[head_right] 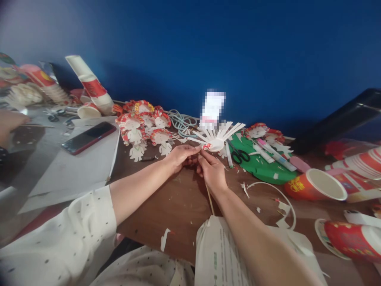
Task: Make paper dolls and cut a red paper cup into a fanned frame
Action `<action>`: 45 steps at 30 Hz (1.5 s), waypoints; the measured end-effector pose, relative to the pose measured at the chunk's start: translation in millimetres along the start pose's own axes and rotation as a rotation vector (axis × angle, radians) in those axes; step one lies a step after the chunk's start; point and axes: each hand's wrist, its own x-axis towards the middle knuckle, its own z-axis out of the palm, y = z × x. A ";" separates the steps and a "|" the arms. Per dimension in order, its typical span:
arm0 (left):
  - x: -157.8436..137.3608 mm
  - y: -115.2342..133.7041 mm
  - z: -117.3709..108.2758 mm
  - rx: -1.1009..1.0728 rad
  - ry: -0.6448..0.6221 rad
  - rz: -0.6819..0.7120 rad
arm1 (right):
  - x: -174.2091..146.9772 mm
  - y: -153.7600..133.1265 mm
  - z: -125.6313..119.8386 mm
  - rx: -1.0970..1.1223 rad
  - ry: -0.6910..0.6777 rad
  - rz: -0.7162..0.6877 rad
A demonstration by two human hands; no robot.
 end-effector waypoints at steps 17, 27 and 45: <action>1.9 2.4 -3.2 -0.093 -0.037 -0.010 | -3.2 -0.6 0.4 -0.165 -0.058 -0.085; -4.5 7.7 0.3 -0.022 0.024 -0.040 | -4.9 -2.7 1.1 -0.084 -0.068 -0.032; -2.7 9.9 -2.8 0.031 0.039 -0.042 | 2.6 -5.7 -1.3 0.049 -0.013 0.035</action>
